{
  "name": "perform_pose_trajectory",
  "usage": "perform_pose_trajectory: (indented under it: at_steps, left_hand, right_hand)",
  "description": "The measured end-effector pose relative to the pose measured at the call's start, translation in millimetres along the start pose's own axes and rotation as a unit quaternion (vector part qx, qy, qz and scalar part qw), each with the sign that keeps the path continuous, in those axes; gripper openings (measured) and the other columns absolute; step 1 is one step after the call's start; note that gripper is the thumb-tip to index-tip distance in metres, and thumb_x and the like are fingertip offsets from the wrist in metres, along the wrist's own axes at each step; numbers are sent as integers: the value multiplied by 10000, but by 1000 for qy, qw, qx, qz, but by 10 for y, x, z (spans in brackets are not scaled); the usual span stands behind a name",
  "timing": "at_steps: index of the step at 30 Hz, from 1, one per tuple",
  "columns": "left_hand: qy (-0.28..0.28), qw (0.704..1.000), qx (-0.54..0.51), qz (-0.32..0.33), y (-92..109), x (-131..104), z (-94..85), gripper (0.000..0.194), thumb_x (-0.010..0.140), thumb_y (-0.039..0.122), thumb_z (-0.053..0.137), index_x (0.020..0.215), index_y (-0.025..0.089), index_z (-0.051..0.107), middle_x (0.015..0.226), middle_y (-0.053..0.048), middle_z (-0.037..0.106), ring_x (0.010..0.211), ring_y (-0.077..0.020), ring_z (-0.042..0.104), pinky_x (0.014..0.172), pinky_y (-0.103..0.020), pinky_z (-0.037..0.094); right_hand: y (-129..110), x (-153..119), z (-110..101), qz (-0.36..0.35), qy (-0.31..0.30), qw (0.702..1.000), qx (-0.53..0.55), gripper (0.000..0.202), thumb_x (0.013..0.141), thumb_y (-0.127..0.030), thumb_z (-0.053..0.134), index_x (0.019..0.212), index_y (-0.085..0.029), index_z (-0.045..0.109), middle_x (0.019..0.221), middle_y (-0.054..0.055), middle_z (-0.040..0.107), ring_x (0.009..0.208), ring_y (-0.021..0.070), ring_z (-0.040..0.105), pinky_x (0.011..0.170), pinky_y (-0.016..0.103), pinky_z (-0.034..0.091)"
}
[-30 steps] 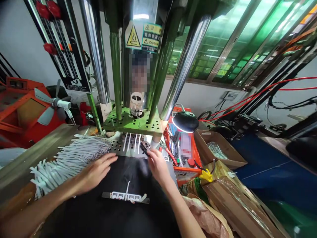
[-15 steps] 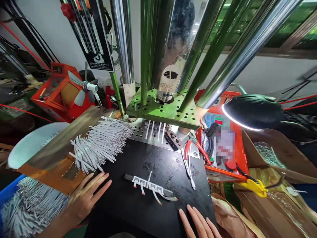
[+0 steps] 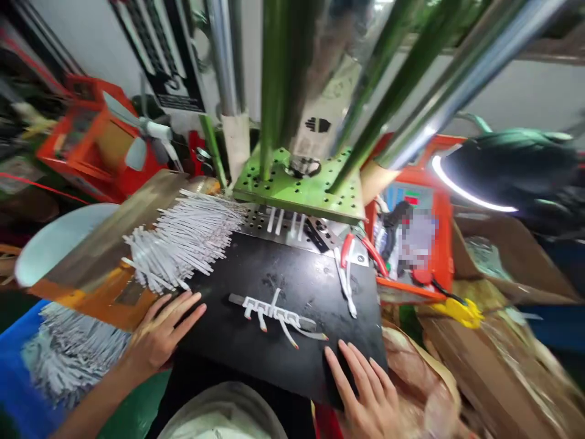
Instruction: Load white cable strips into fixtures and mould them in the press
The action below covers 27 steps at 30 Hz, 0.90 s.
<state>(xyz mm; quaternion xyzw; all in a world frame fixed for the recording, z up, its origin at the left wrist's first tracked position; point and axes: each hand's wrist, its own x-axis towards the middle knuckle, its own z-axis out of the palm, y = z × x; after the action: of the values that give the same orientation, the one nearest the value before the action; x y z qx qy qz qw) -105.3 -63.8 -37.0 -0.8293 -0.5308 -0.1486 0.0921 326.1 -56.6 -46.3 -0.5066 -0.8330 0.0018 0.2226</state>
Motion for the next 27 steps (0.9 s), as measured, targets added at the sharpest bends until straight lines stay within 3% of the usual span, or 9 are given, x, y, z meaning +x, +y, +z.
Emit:
perform_pose_trajectory:
  at_steps: [3,7,10,13,15,18,23,25,27]
  left_hand:
    - [-31,999,15,8,-48,-46,0,575,950,99,352,1497,258,427,1501,-59,493,1368,-225,479,1229,-430,189]
    - [-47,995,44,71,-113,19,-47,637,908,102,398,1536,198,353,1521,-121,457,1371,-295,466,1219,-499,193]
    - [-44,993,-8,112,-31,240,-116,595,963,390,488,1518,202,380,1498,-159,469,1364,-381,446,1175,-574,243]
    - [-30,987,-71,143,154,590,-112,688,932,613,499,1466,184,434,1383,-171,556,1235,-351,554,1064,-494,405]
    - [-21,990,-74,120,278,825,-56,552,987,511,467,1412,158,474,1246,-152,620,1073,-276,635,934,-395,490]
    - [-49,992,-89,76,384,1075,29,311,1040,275,361,1234,154,573,998,-78,626,814,-171,667,728,-281,517]
    - [-128,970,-204,37,315,1216,74,270,1025,208,330,1005,181,598,912,-25,542,711,-118,659,640,-221,509]
    - [-130,961,-235,62,253,1213,105,247,1013,217,349,985,193,593,913,-21,542,734,-120,663,660,-213,518]
    - [-113,959,-241,98,189,1187,156,232,996,204,356,1010,208,587,908,-16,554,755,-123,661,678,-206,520]
  right_hand:
    - [-70,24,-49,-5,-43,999,-20,760,832,-78,490,1542,-318,365,1459,107,500,1290,325,513,1078,522,351]
    - [-38,21,-146,6,-90,995,-46,773,775,12,479,1501,-250,428,1467,142,479,1339,311,463,1106,540,329]
    - [-75,130,-253,30,-115,993,14,623,843,-178,661,1442,-222,496,1455,167,476,1336,358,444,1108,595,319]
    - [-172,402,-249,20,-96,986,137,626,877,-455,734,1402,-199,511,1404,178,505,1282,340,479,1066,544,401]
    - [-241,633,-162,12,-65,980,189,536,949,-460,648,1387,-185,508,1343,172,548,1220,300,521,1015,479,451]
    - [-253,962,-15,-18,-74,973,220,251,1016,-301,544,1225,-189,628,1126,120,658,1010,247,603,885,397,496]
    - [22,1446,28,-93,-197,922,321,115,922,-143,639,894,-187,743,911,53,709,804,176,649,754,273,494]
    - [47,1666,62,-119,-276,881,365,144,868,-87,664,820,-194,747,810,8,708,740,149,660,697,225,485]
    - [-55,1887,159,-86,-322,848,411,191,815,-35,661,747,-199,732,644,-65,653,605,108,637,601,171,451]
